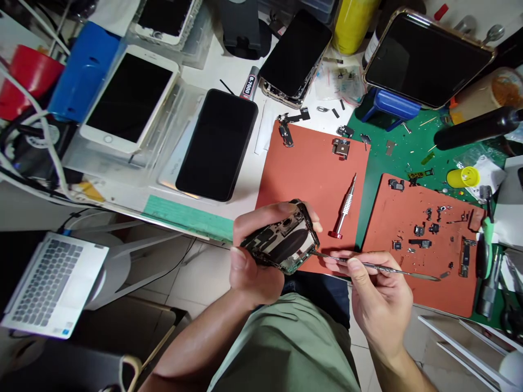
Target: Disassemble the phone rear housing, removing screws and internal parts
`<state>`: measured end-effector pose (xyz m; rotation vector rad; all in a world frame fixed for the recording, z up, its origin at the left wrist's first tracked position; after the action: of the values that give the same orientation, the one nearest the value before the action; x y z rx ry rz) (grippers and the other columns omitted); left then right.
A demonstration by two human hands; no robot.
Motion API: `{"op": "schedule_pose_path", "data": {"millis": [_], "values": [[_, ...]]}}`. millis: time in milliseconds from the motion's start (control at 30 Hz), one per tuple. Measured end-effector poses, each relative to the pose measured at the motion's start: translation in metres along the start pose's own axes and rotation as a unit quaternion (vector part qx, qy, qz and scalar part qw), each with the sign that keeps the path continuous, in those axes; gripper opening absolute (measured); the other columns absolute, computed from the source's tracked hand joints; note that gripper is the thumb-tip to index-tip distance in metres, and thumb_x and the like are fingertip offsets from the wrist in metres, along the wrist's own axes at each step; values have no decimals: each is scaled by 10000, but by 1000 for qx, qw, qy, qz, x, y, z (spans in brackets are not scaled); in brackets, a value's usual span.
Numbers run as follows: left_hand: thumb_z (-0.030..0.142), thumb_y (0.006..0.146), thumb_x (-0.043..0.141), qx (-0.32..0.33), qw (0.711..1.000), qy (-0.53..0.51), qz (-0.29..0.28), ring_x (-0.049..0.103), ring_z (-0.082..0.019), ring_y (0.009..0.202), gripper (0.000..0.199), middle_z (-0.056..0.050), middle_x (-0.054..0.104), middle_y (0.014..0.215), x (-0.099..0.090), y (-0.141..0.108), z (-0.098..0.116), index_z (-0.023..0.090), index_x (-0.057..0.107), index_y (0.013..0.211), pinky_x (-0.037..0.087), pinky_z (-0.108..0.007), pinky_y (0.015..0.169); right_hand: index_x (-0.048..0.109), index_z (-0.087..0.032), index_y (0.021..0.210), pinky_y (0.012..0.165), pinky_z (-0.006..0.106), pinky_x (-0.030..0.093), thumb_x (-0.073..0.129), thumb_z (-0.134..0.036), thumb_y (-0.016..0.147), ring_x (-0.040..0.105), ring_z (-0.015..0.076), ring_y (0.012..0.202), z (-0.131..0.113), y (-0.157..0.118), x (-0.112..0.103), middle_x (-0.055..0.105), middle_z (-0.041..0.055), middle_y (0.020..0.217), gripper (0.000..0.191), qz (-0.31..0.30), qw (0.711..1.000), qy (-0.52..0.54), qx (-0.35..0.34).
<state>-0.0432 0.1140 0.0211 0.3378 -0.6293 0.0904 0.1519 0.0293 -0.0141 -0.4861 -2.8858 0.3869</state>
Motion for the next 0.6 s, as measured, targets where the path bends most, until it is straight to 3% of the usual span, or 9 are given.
{"op": "schedule_pose_path", "data": {"millis": [300,600], "values": [[660,1113,182,7,999,39,-6,775,-284,752,707,-111,812,1022,4,8,7,260,737,1294,627,-393,479,741,-211,1037,877,467,734,740,-149,1026,856,312,973,-1,4,1,863,103,1056,63,-40,999,2,12],[625,1123,241,-2,1000,15,15,779,-287,779,656,-106,816,991,2,8,4,246,757,1264,622,-377,493,736,-213,1118,930,540,727,645,9,1012,827,317,1110,-12,-4,7,845,91,1144,262,-121,988,-42,-92]]}}
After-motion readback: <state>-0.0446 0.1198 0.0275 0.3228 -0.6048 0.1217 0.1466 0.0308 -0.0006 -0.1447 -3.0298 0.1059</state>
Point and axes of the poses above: each hand's wrist, its own y-axis towards the middle knuckle, its own x-axis out of the palm, z = x × y, the point moved 9 cm from there along y, towards the middle knuckle
